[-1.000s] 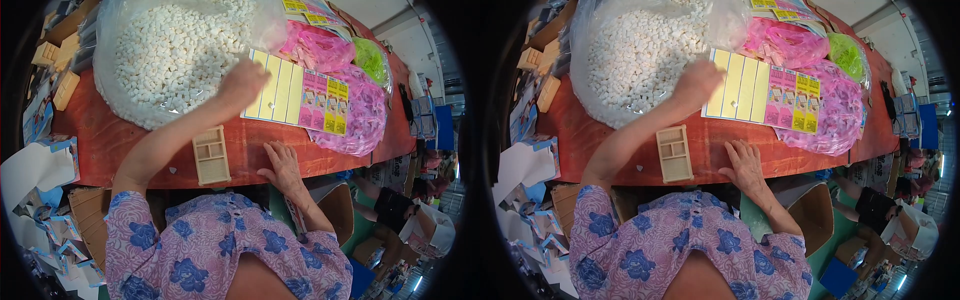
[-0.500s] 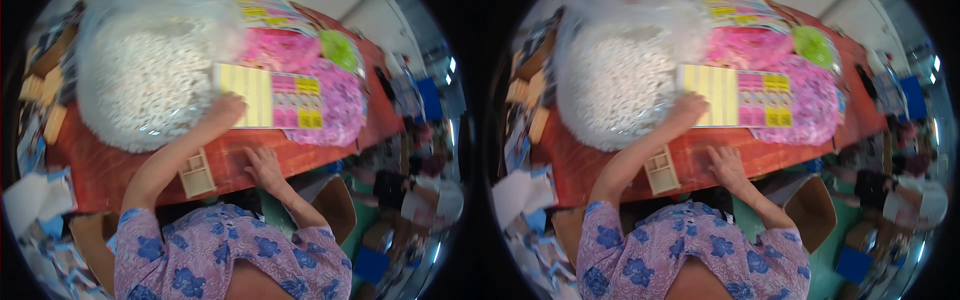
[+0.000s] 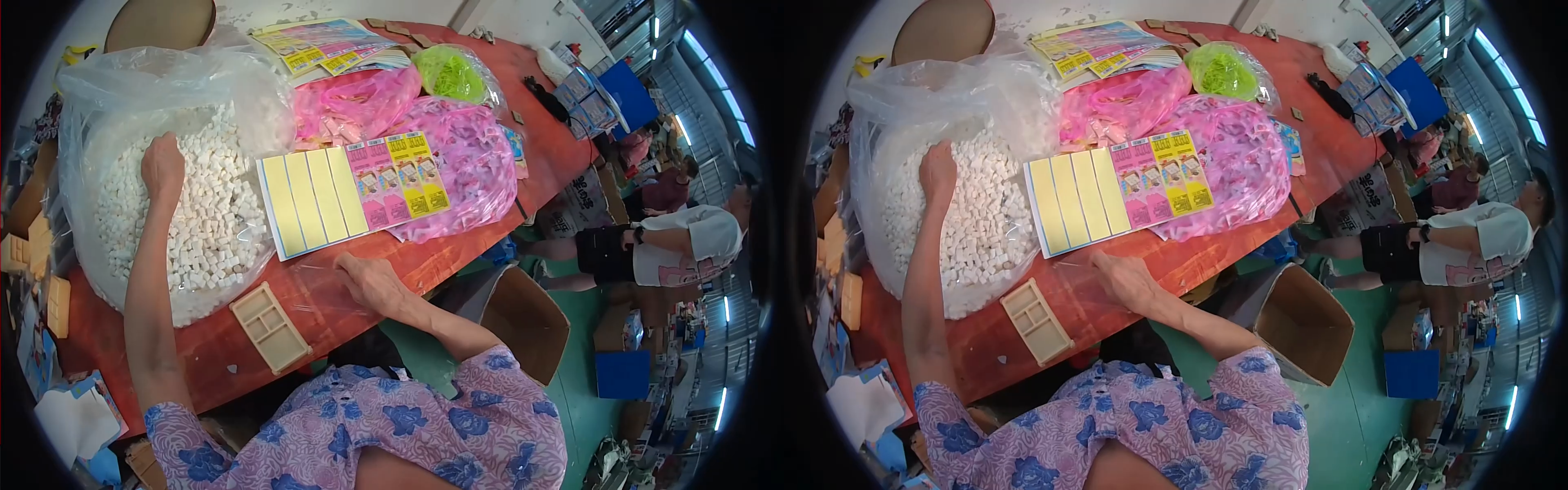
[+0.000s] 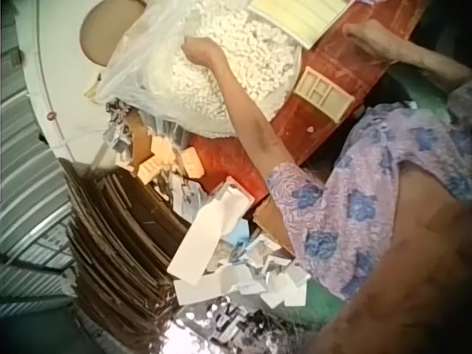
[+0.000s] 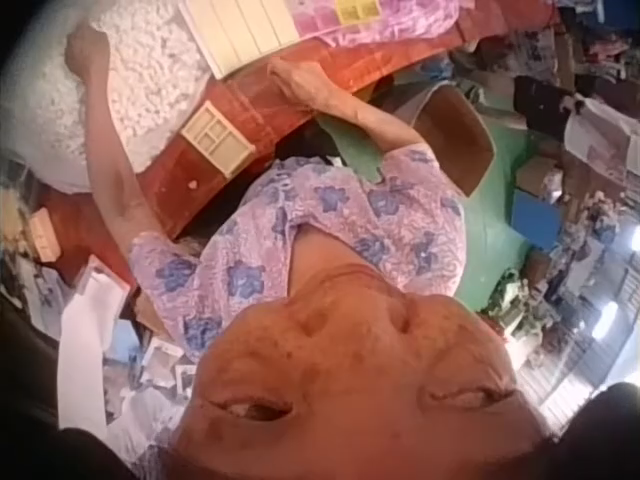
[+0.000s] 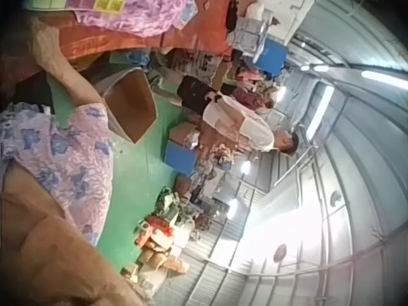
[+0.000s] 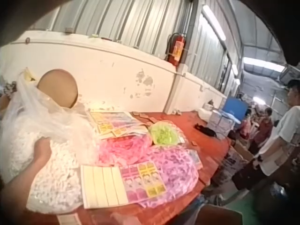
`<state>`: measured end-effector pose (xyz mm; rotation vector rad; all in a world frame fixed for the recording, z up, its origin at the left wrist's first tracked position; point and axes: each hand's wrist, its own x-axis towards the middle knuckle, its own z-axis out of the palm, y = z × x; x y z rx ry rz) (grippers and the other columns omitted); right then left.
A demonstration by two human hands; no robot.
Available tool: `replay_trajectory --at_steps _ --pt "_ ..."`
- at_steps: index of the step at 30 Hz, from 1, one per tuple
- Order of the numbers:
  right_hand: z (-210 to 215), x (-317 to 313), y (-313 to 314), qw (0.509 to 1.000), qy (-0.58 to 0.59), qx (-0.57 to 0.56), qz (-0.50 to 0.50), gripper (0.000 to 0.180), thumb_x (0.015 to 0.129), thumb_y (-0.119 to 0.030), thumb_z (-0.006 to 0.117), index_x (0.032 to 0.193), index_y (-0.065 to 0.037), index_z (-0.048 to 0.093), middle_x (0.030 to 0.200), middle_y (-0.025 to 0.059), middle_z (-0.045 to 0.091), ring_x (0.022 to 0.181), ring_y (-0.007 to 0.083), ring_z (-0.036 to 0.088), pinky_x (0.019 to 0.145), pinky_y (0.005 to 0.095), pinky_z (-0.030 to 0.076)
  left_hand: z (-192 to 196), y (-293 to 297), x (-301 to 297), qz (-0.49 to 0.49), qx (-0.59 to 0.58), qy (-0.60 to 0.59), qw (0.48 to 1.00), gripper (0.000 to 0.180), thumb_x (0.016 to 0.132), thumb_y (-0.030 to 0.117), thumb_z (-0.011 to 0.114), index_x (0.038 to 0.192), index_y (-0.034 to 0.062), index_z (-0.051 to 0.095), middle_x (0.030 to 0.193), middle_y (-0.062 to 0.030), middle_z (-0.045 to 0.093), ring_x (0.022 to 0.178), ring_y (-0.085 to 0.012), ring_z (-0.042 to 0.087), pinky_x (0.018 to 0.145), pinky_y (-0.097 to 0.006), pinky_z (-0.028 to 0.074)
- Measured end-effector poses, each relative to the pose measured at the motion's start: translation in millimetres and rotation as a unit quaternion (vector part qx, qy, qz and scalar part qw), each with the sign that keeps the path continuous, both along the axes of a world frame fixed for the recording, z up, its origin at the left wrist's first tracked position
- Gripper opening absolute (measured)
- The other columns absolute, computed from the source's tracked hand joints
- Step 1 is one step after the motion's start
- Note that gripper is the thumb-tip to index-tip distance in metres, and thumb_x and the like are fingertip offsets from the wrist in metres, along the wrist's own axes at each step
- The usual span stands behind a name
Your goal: Packaging small white plastic toy blocks into plastic trays and then sealing them into bags.
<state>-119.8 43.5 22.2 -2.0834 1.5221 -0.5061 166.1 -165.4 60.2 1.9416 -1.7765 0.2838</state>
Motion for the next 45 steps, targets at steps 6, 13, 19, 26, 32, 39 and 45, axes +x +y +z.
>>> replay_trajectory --at_steps 6,13,19,26,32,39,45 --pt "17 22 -45 0.983 -0.177 0.035 0.044 0.020 0.077 -0.004 0.045 0.097 -0.005 0.044 0.066 0.0068 0.050 0.062 0.0170 0.051 0.056 0.0269 0.041 -20 31 30 -0.043 -0.017 0.016 0.999 0.017 0.074 0.019 0.047 0.074 0.0070 0.058 0.076 -0.0125 0.056 0.072 -0.0300 0.054 0.063 -0.039 0.042" --pt "41 75 -139 0.956 -0.274 0.089 0.058 0.030 0.077 -0.005 0.045 0.107 -0.002 0.043 0.071 0.0049 0.053 0.051 0.0087 0.050 0.039 0.0194 0.040 -3 153 34 -0.154 -0.115 0.172 0.966 0.012 0.074 0.010 0.050 0.083 0.0050 0.058 0.077 -0.0131 0.057 0.071 -0.0279 0.055 0.060 -0.034 0.044" --pt "14 142 -181 0.947 -0.192 -0.249 0.065 0.033 0.075 -0.006 0.048 0.107 0.001 0.044 0.085 0.0135 0.052 0.071 0.0200 0.053 0.063 0.0290 0.043 -48 267 29 -0.093 0.046 0.165 0.981 0.013 0.070 0.012 0.057 0.081 0.0053 0.055 0.071 -0.0113 0.051 0.067 -0.0278 0.051 0.057 -0.035 0.041" --pt "26 122 -39 0.962 -0.146 -0.157 0.167 0.026 0.071 0.000 0.054 0.097 -0.002 0.051 0.081 0.0135 0.052 0.075 0.0265 0.051 0.065 0.0298 0.042 -62 319 11 -0.085 0.120 0.145 0.978 0.026 0.062 0.012 0.064 0.085 0.0048 0.054 0.077 -0.0087 0.045 0.073 -0.0254 0.047 0.059 -0.033 0.041" --pt "5 85 24 0.982 -0.031 -0.097 0.160 0.025 0.073 -0.010 0.055 0.096 -0.003 0.050 0.092 0.0131 0.050 0.076 0.0281 0.053 0.060 0.0336 0.044 -63 316 2 -0.070 0.103 0.124 0.984 0.021 0.065 0.010 0.061 0.085 0.0048 0.054 0.074 -0.0088 0.046 0.070 -0.0245 0.048 0.057 -0.033 0.041" --pt "-6 103 55 0.986 0.104 -0.042 0.125 0.037 0.067 -0.022 0.060 0.098 -0.005 0.048 0.097 0.0130 0.045 0.088 0.0301 0.043 0.071 0.0370 0.038 -62 309 -41 -0.028 0.097 0.215 0.971 0.025 0.070 0.010 0.055 0.093 0.0025 0.050 0.070 -0.0112 0.048 0.066 -0.0282 0.050 0.054 -0.036 0.042" --pt "-30 108 58 0.977 -0.025 -0.137 0.159 0.026 0.068 -0.014 0.057 0.092 -0.005 0.050 0.096 0.0139 0.046 0.080 0.0295 0.046 0.064 0.0377 0.038 -62 312 -61 -0.024 0.073 0.220 0.972 0.041 0.068 0.007 0.057 0.106 0.0023 0.042 0.075 -0.0128 0.049 0.068 -0.0262 0.052 0.055 -0.033 0.043"
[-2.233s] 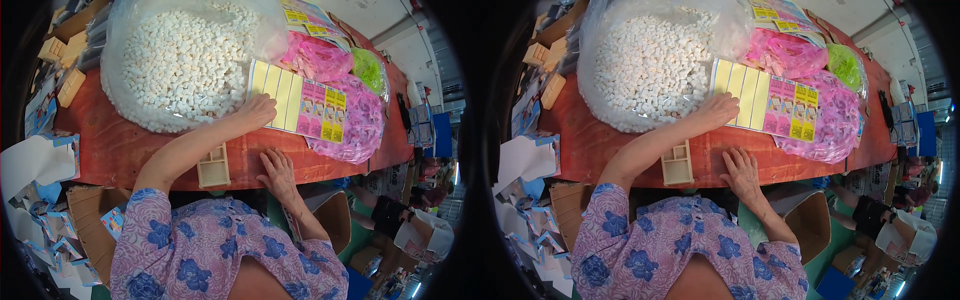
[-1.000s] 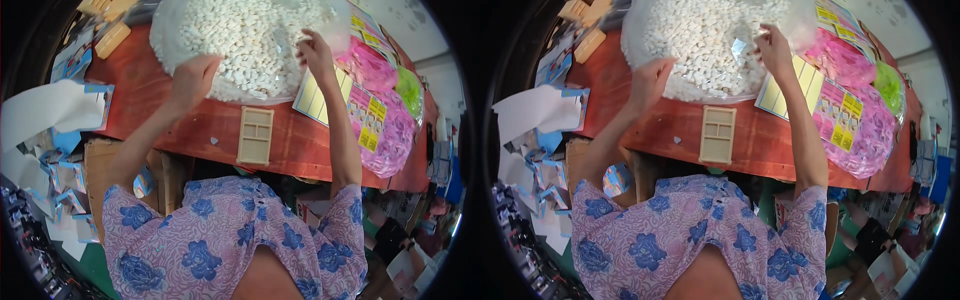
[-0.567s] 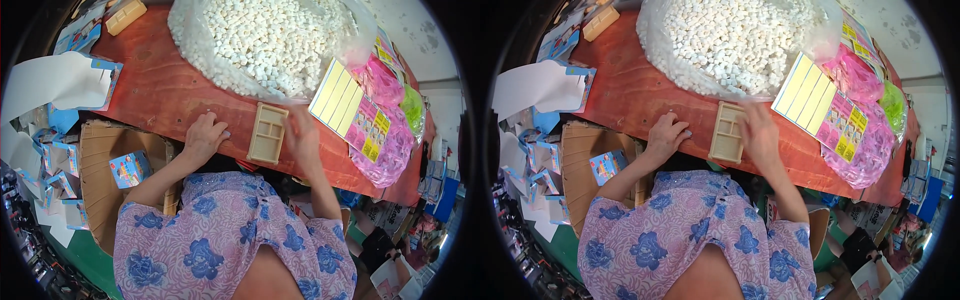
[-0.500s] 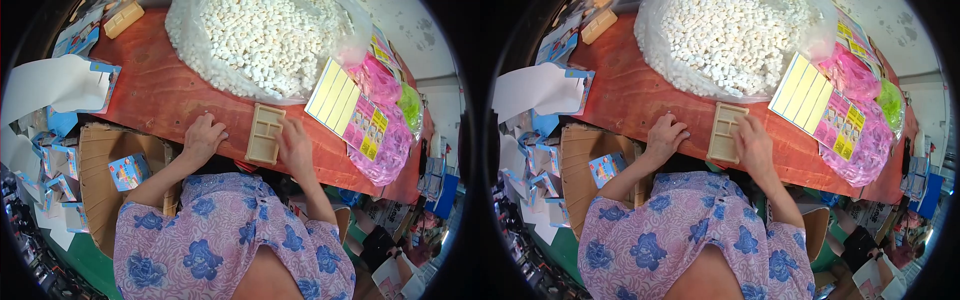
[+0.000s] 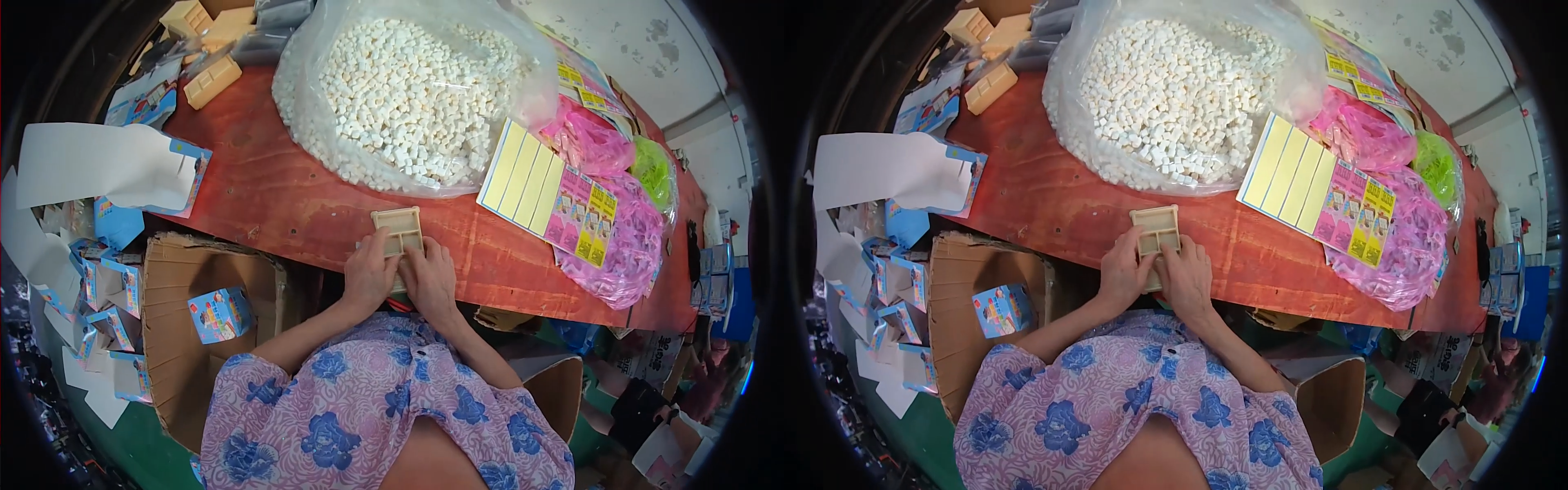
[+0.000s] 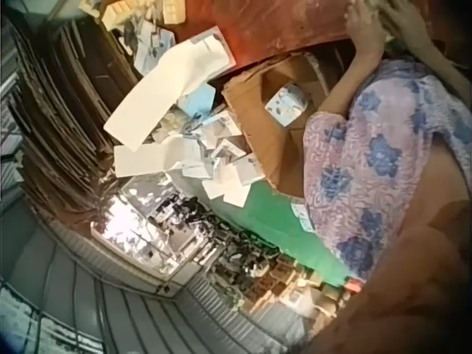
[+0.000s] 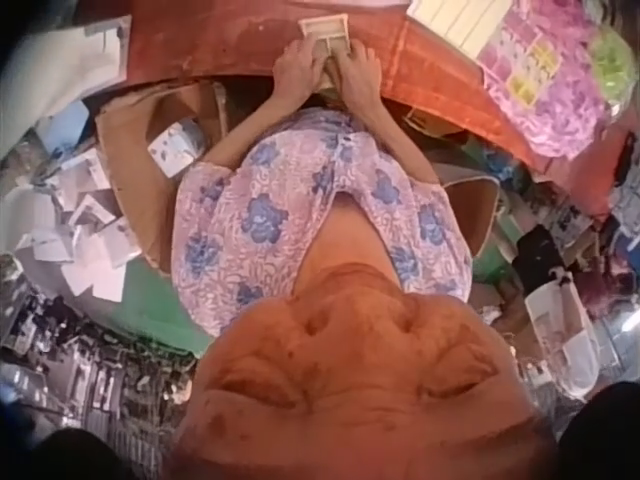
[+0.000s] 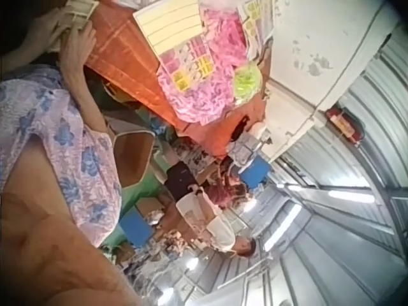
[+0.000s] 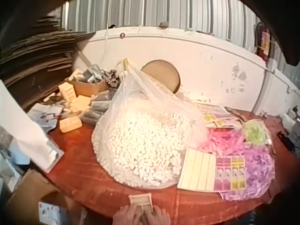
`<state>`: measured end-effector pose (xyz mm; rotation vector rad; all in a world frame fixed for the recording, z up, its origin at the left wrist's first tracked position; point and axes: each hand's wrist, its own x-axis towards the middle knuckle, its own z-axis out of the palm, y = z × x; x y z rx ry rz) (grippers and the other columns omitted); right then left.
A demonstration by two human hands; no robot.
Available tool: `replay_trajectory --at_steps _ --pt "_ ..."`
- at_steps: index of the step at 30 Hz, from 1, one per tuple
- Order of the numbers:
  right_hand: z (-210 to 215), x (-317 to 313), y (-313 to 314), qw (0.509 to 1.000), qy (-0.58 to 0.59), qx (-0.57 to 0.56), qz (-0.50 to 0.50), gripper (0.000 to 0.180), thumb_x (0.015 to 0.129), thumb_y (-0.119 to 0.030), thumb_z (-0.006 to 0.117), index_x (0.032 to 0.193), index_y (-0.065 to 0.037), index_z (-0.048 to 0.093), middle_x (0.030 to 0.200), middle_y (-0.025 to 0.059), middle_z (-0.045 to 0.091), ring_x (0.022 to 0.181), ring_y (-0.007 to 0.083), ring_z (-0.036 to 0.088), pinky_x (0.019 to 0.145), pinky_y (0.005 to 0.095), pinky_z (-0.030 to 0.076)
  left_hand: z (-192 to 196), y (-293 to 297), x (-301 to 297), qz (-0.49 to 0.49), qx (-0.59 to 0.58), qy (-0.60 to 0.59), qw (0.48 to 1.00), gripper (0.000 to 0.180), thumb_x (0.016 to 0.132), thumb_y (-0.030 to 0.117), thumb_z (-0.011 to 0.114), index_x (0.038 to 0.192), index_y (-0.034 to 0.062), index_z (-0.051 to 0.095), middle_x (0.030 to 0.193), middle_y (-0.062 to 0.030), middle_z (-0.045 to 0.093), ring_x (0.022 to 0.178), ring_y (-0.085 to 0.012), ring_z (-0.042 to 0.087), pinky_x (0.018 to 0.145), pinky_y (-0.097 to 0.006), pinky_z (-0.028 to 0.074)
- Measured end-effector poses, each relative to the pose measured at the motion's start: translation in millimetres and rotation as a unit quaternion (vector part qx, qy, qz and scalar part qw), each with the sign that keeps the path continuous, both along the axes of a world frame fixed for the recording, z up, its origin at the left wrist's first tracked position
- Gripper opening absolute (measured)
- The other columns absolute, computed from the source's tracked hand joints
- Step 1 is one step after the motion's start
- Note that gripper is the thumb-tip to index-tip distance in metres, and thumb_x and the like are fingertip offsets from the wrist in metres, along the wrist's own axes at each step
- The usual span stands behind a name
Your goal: Packaging small white plastic toy blocks into plastic trays and then sealing them into bags.
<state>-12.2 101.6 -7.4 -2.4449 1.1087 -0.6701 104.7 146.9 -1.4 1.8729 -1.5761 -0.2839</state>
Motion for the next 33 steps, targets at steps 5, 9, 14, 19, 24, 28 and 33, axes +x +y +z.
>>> replay_trajectory --at_steps 5,9,14,19,24,28,33 --pt "3 0 5 0.976 -0.156 0.146 0.031 0.025 0.071 -0.005 0.053 0.095 -0.002 0.049 0.099 0.0159 0.045 0.086 0.0307 0.047 0.072 0.0345 0.040 -17 6 -2 0.076 -0.050 0.427 0.900 0.043 0.071 0.003 0.054 0.110 0.0016 0.036 0.099 -0.0129 0.050 0.087 -0.0169 0.052 0.072 -0.027 0.043" --pt "18 -2 -1 0.965 -0.193 0.168 0.054 0.024 0.072 -0.001 0.052 0.095 -0.002 0.048 0.098 0.0138 0.045 0.083 0.0263 0.049 0.070 0.0290 0.041 0 4 3 0.093 0.017 0.595 0.798 0.041 0.071 0.000 0.051 0.109 -0.0005 0.036 0.100 -0.0098 0.049 0.090 -0.0145 0.050 0.076 -0.026 0.042" --pt "44 1 -40 0.945 -0.233 0.195 0.118 0.024 0.073 0.001 0.052 0.097 -0.002 0.048 0.092 0.0077 0.049 0.076 0.0151 0.051 0.067 0.0227 0.042 36 -20 35 0.052 -0.031 0.681 0.730 0.036 0.074 0.002 0.047 0.109 0.0009 0.037 0.099 -0.0092 0.050 0.088 -0.0161 0.052 0.073 -0.027 0.044" --pt "46 41 -115 0.917 -0.304 0.254 0.041 0.023 0.075 -0.001 0.050 0.099 0.001 0.047 0.088 0.0048 0.054 0.080 0.0125 0.051 0.070 0.0230 0.042 63 -65 61 0.076 -0.128 0.668 0.729 0.029 0.079 0.005 0.042 0.108 0.0018 0.039 0.102 -0.0083 0.049 0.089 -0.0160 0.051 0.075 -0.028 0.043" --pt "16 96 -183 0.978 -0.183 0.092 0.035 0.040 0.069 -0.001 0.054 0.106 0.002 0.041 0.104 0.0166 0.047 0.091 0.0247 0.049 0.075 0.0296 0.042 33 -126 76 0.123 -0.232 0.679 0.686 0.029 0.078 0.001 0.042 0.107 0.0020 0.039 0.102 -0.0081 0.048 0.091 -0.0159 0.049 0.077 -0.028 0.041" --pt "-1 119 -208 0.992 -0.105 0.065 0.006 0.060 0.059 0.000 0.057 0.114 0.002 0.032 0.109 0.0277 0.036 0.098 0.0391 0.039 0.082 0.0362 0.037 11 -148 87 0.183 -0.262 0.654 0.686 0.033 0.076 -0.003 0.043 0.108 0.0023 0.039 0.102 -0.0079 0.048 0.091 -0.0161 0.049 0.078 -0.028 0.040" --pt "-18 122 -234 0.986 -0.160 -0.011 -0.046 0.045 0.061 0.000 0.051 0.105 0.001 0.040 0.097 0.0208 0.042 0.084 0.0297 0.046 0.074 0.0328 0.039 11 -171 82 0.208 -0.284 0.678 0.645 0.033 0.076 -0.003 0.042 0.109 0.0021 0.039 0.102 -0.0085 0.048 0.090 -0.0168 0.048 0.078 -0.028 0.040"
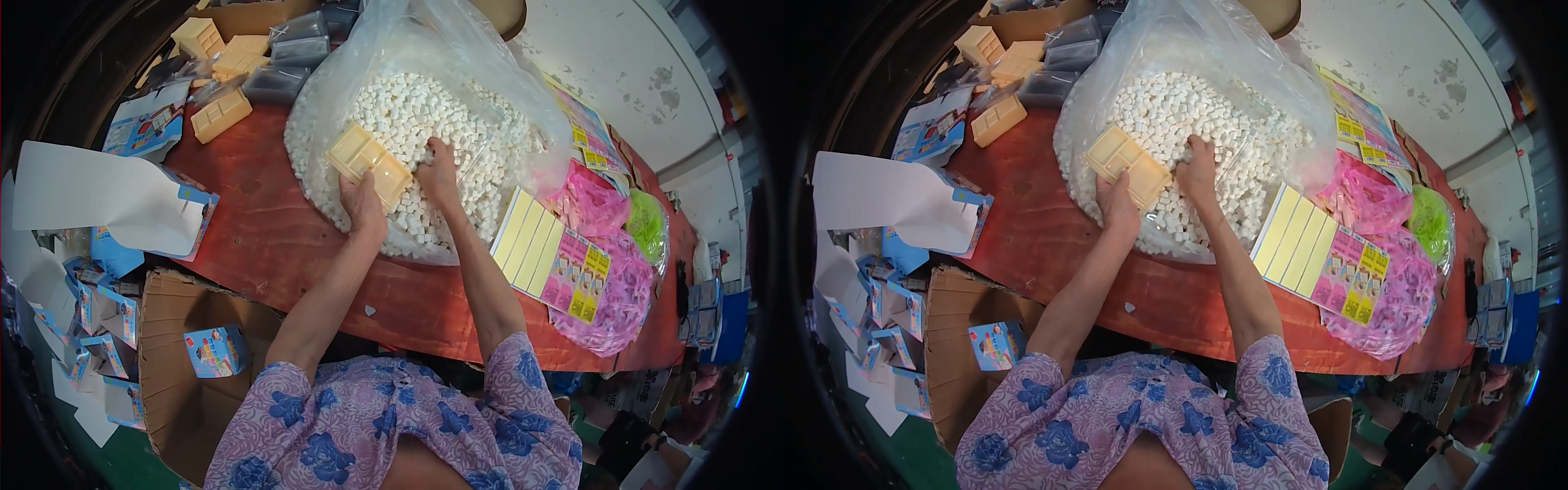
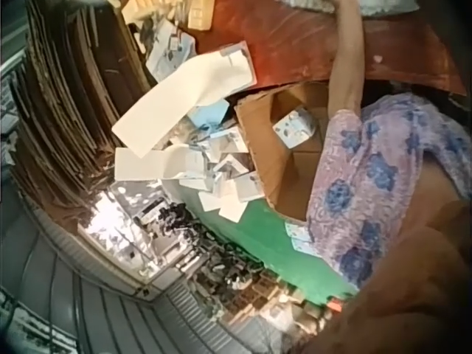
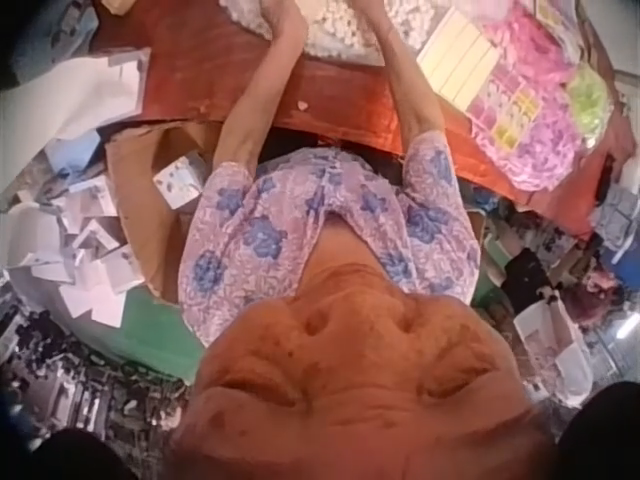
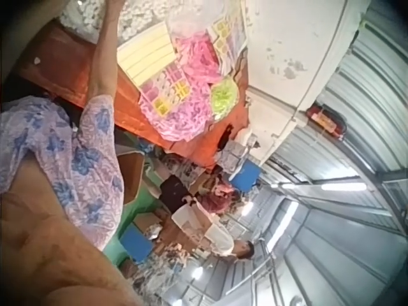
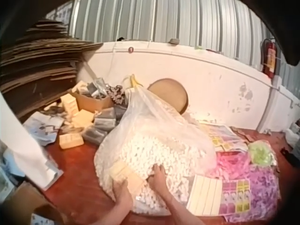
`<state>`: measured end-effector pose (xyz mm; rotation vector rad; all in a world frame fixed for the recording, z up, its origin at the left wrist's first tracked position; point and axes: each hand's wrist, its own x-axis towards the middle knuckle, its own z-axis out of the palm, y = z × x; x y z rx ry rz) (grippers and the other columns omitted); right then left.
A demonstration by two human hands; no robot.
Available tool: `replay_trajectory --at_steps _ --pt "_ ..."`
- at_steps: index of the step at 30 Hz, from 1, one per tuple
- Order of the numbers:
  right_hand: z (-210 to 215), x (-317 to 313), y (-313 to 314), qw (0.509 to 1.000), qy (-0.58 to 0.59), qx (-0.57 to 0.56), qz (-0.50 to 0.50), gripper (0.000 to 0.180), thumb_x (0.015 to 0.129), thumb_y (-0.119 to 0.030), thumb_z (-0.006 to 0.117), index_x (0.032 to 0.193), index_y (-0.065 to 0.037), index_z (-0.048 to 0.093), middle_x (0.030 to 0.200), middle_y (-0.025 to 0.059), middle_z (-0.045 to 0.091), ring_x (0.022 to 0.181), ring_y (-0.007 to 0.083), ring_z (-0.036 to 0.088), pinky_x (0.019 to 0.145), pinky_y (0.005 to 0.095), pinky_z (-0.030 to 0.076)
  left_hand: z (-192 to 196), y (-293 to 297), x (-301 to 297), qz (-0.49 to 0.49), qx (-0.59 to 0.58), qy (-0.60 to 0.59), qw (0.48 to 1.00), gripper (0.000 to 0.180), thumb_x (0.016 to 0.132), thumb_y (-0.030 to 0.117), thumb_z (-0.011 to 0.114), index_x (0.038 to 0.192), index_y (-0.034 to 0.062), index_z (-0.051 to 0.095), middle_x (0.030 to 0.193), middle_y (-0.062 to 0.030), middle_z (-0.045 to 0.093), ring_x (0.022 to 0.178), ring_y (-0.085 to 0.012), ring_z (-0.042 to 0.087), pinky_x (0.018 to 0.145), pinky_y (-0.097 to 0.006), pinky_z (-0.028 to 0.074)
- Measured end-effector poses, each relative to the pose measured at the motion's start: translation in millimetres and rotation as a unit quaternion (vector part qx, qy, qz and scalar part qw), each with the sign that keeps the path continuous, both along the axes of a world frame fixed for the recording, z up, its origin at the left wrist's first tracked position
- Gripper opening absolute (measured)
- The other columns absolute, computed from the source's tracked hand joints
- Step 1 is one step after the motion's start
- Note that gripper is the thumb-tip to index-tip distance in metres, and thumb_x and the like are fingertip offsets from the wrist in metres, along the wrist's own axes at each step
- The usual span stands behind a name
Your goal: Packaging small white plastic toy blocks into plastic trays and then sealing them into bags.
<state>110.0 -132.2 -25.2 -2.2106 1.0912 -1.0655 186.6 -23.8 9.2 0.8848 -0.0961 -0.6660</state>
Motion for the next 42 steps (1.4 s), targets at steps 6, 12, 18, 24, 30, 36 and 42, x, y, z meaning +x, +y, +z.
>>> replay_trajectory --at_steps 6,12,18,24,30,36,42 --pt "14 -2 16 0.898 -0.179 0.401 0.010 0.028 0.068 -0.002 0.050 0.096 -0.003 0.047 0.087 0.0144 0.045 0.079 0.0214 0.047 0.062 0.0262 0.040 2 -19 -10 0.018 0.024 -0.008 1.000 0.035 0.077 -0.003 0.041 0.111 0.0024 0.037 0.104 -0.0093 0.047 0.092 -0.0178 0.048 0.079 -0.028 0.039" --pt "11 10 46 0.982 -0.175 0.064 0.042 0.028 0.079 -0.015 0.048 0.104 -0.002 0.046 0.085 0.0182 0.047 0.079 0.0257 0.048 0.069 0.0307 0.041 7 -23 -19 0.014 0.023 -0.007 1.000 0.035 0.078 -0.003 0.038 0.112 0.0037 0.035 0.106 -0.0102 0.045 0.091 -0.0189 0.049 0.077 -0.028 0.040" --pt "29 8 47 0.964 -0.182 0.085 0.177 0.024 0.081 -0.012 0.045 0.102 -0.003 0.050 0.109 0.0230 0.045 0.102 0.0356 0.043 0.086 0.0361 0.034 27 -17 -17 -0.008 -0.003 0.082 0.997 0.036 0.077 -0.006 0.034 0.111 0.0060 0.035 0.108 -0.0105 0.043 0.091 -0.0196 0.049 0.076 -0.030 0.043" --pt "57 3 6 0.991 -0.016 -0.074 0.107 0.029 0.068 0.001 0.051 0.097 -0.005 0.051 0.098 0.0167 0.050 0.091 0.0308 0.049 0.077 0.0350 0.040 16 -21 -12 0.010 0.001 0.095 0.995 0.038 0.076 -0.007 0.036 0.111 0.0071 0.035 0.108 -0.0099 0.044 0.092 -0.0200 0.049 0.076 -0.031 0.044" --pt "35 7 -23 0.989 0.128 -0.039 0.058 0.039 0.064 -0.001 0.055 0.102 -0.003 0.047 0.094 0.0158 0.052 0.081 0.0284 0.053 0.069 0.0327 0.043 4 -30 -10 0.028 0.013 0.066 0.997 0.040 0.075 -0.005 0.040 0.113 0.0066 0.035 0.107 -0.0095 0.045 0.093 -0.0197 0.048 0.078 -0.030 0.042" --pt "40 2 -7 0.979 -0.003 0.185 0.086 0.035 0.068 -0.006 0.056 0.102 -0.003 0.048 0.085 0.0103 0.053 0.071 0.0161 0.052 0.060 0.0263 0.042 8 -32 -9 0.027 0.007 0.044 0.999 0.043 0.075 -0.005 0.040 0.115 0.0064 0.033 0.109 -0.0092 0.044 0.094 -0.0199 0.048 0.080 -0.030 0.041" --pt "22 8 16 0.990 -0.041 -0.017 0.135 0.027 0.074 -0.004 0.051 0.101 -0.005 0.052 0.097 0.0119 0.051 0.073 0.0195 0.053 0.065 0.0265 0.043 20 -28 -12 0.019 0.014 0.049 0.999 0.042 0.077 -0.005 0.038 0.115 0.0074 0.032 0.111 -0.0093 0.042 0.096 -0.0205 0.047 0.081 -0.031 0.041"
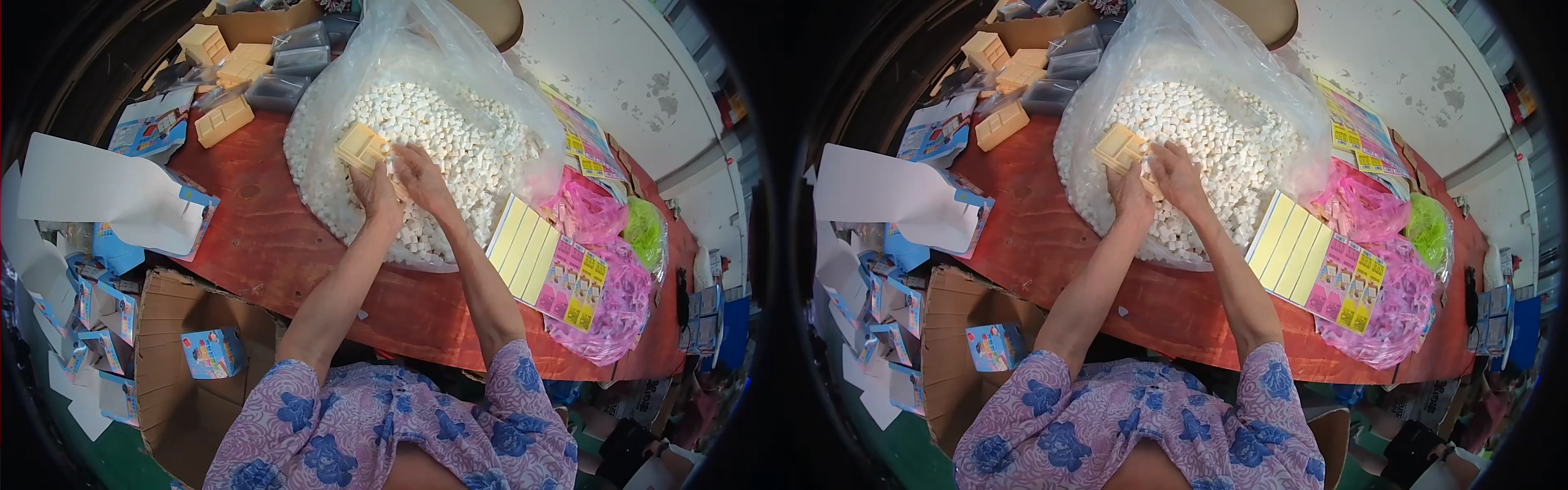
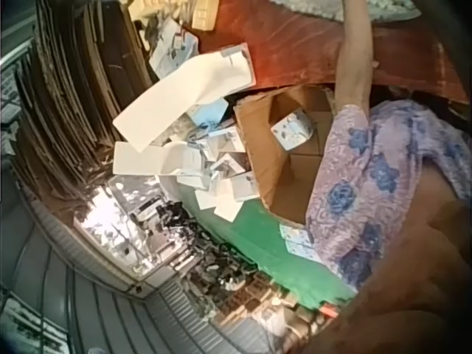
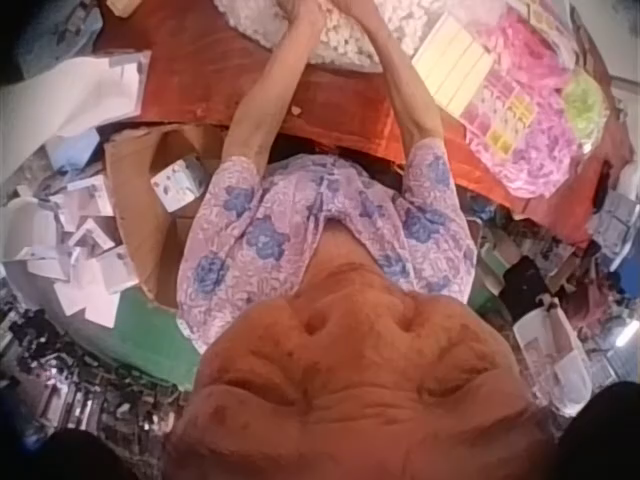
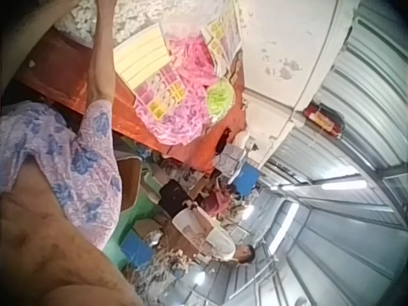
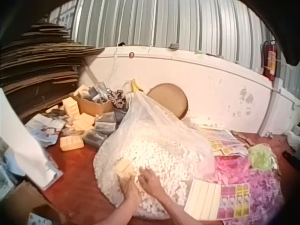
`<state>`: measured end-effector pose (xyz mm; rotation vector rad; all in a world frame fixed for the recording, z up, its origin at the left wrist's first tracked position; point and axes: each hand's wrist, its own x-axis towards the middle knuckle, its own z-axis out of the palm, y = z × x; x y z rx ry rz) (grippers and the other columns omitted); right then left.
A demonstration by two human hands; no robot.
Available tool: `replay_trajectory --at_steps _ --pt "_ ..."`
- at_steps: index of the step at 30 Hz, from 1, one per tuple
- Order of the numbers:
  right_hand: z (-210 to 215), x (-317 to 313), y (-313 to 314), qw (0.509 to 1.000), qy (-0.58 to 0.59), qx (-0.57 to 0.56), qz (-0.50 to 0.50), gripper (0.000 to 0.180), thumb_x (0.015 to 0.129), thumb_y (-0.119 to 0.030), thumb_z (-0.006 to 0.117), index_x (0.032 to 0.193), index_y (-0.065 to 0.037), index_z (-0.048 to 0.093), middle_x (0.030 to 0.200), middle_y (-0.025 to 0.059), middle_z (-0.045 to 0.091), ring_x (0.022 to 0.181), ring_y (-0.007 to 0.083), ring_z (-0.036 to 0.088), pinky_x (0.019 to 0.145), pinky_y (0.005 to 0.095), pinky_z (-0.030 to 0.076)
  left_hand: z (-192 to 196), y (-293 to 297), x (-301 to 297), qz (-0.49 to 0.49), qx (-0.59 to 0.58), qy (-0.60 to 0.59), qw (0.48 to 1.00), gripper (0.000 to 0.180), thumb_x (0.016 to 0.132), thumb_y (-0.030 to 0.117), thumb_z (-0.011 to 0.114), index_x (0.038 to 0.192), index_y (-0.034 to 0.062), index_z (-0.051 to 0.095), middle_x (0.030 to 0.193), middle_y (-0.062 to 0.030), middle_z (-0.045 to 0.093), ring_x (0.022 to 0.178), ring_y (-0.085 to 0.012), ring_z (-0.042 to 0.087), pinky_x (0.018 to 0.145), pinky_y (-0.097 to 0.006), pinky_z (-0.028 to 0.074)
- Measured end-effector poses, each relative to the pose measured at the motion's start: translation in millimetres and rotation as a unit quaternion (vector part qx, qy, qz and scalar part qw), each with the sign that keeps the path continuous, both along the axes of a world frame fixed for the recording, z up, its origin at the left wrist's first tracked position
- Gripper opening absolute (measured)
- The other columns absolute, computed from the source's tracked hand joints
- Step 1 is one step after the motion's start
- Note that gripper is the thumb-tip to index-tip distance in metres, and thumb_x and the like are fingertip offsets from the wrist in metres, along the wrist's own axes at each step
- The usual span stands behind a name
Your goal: Packaging small white plastic toy blocks into plastic trays and then sealing them into bags.
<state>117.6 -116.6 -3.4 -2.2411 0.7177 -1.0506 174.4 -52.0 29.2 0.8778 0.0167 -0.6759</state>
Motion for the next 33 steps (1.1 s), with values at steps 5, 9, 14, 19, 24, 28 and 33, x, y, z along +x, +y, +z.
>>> replay_trajectory --at_steps 5,9,14,19,24,28,33 --pt "50 3 -2 0.991 0.044 -0.090 -0.086 0.013 0.069 -0.007 0.055 0.080 -0.007 0.061 0.077 0.0113 0.057 0.071 0.0276 0.054 0.062 0.0326 0.044 10 4 2 -0.029 -0.041 0.038 0.998 0.037 0.077 -0.005 0.039 0.113 0.0066 0.032 0.109 -0.0094 0.043 0.096 -0.0207 0.047 0.080 -0.032 0.041" --pt "60 20 -8 0.971 0.178 -0.142 -0.080 0.014 0.065 -0.018 0.057 0.072 -0.008 0.061 0.069 0.0111 0.058 0.066 0.0264 0.056 0.059 0.0343 0.044 15 4 -5 -0.046 -0.035 0.013 0.998 0.036 0.077 -0.004 0.041 0.110 0.0062 0.034 0.107 -0.0091 0.043 0.095 -0.0201 0.047 0.079 -0.032 0.042" --pt "73 48 13 0.936 0.305 -0.133 -0.112 0.012 0.063 -0.017 0.055 0.067 -0.007 0.060 0.064 0.0139 0.058 0.060 0.0271 0.058 0.052 0.0354 0.045 1 0 5 -0.046 -0.086 -0.015 0.995 0.029 0.081 0.007 0.038 0.110 0.0084 0.036 0.107 -0.0076 0.044 0.095 -0.0184 0.048 0.078 -0.030 0.042" --pt "66 42 10 0.953 0.257 -0.089 -0.131 0.007 0.064 -0.008 0.051 0.065 -0.007 0.059 0.070 0.0114 0.059 0.068 0.0243 0.058 0.056 0.0333 0.046 0 0 9 -0.080 -0.103 -0.018 0.991 0.032 0.083 0.009 0.036 0.115 0.0089 0.032 0.111 -0.0091 0.042 0.099 -0.0207 0.046 0.081 -0.033 0.042" --pt "44 8 -13 0.961 0.157 -0.122 -0.194 0.019 0.068 -0.003 0.047 0.083 -0.006 0.056 0.091 0.0147 0.049 0.076 0.0294 0.052 0.064 0.0369 0.045 9 10 11 -0.113 -0.034 0.010 0.993 0.042 0.081 -0.004 0.033 0.120 0.0085 0.026 0.118 -0.0134 0.036 0.105 -0.0252 0.043 0.086 -0.039 0.040" --pt "57 -57 -23 0.984 0.089 -0.059 -0.141 0.025 0.070 -0.001 0.048 0.091 -0.010 0.058 0.088 0.0097 0.056 0.078 0.0245 0.055 0.068 0.0320 0.044 1 11 23 -0.131 -0.039 0.034 0.990 0.041 0.082 -0.003 0.032 0.120 0.0088 0.026 0.118 -0.0127 0.036 0.106 -0.0259 0.042 0.087 -0.040 0.039" --pt "60 -139 -15 0.985 0.123 -0.019 -0.117 0.020 0.070 -0.004 0.053 0.090 -0.004 0.058 0.082 0.0098 0.058 0.067 0.0199 0.056 0.061 0.0271 0.045 -2 10 27 -0.161 -0.045 0.015 0.986 0.042 0.082 -0.002 0.033 0.122 0.0100 0.025 0.120 -0.0121 0.035 0.107 -0.0263 0.041 0.088 -0.040 0.038"
